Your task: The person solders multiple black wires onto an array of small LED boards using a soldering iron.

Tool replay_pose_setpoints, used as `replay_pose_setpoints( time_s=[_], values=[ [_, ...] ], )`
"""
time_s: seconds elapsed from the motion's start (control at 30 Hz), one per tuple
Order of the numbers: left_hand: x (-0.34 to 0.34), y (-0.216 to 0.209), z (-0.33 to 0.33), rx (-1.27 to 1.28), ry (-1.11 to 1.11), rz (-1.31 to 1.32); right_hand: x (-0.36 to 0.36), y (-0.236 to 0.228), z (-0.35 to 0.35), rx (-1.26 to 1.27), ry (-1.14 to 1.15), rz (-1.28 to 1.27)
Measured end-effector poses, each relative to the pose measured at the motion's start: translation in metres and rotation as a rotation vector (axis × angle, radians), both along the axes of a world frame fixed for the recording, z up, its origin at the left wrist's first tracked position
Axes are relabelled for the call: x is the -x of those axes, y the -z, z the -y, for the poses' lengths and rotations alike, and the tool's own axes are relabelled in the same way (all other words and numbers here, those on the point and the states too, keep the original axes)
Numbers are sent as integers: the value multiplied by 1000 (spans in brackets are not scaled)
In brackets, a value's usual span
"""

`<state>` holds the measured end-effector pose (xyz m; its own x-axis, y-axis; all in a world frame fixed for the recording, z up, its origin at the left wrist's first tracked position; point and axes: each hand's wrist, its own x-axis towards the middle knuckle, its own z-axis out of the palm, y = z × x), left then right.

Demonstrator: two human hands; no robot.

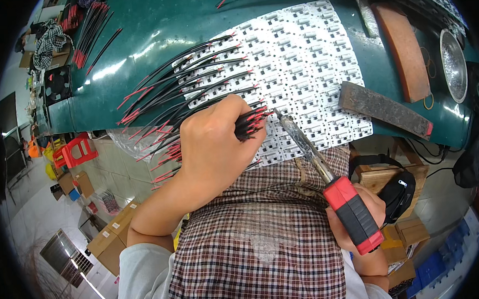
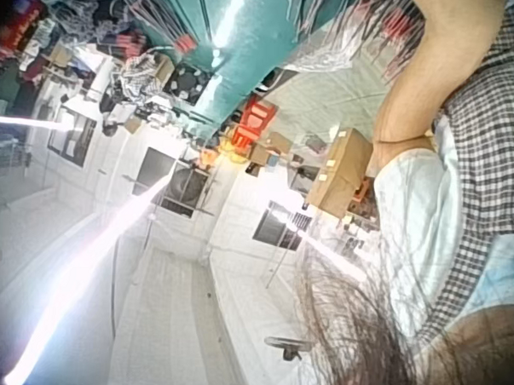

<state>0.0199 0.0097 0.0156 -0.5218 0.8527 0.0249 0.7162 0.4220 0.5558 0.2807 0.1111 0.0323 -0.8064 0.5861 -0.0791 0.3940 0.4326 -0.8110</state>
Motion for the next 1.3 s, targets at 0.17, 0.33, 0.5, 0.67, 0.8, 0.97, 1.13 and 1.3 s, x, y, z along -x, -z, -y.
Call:
replay_pose_setpoints(
  time_s=[0.17,0.33,0.5,0.67,0.8,0.97,1.13,1.3],
  values=[
    [4,-1,-1,11,0,14,-1,1,-3,-44,-65,-25],
    [10,-4,-4,-32,30,119,-1,-2,-2,14,-52,28],
    [10,-6,-5,-9,35,120,2,0,-4,-21,-95,-26],
    [9,-6,-5,-10,27,108,-3,0,-2,-13,-81,-33],
    [7,-5,-5,-14,21,98,-7,3,1,-173,-50,-44],
    [9,-4,-4,-49,45,91,-25,11,8,-73,21,-19],
    [16,-4,-1,-82,107,164,-36,14,12,-26,73,38],
    [13,-7,2,-57,58,82,-35,10,9,39,42,32]
  ],
)
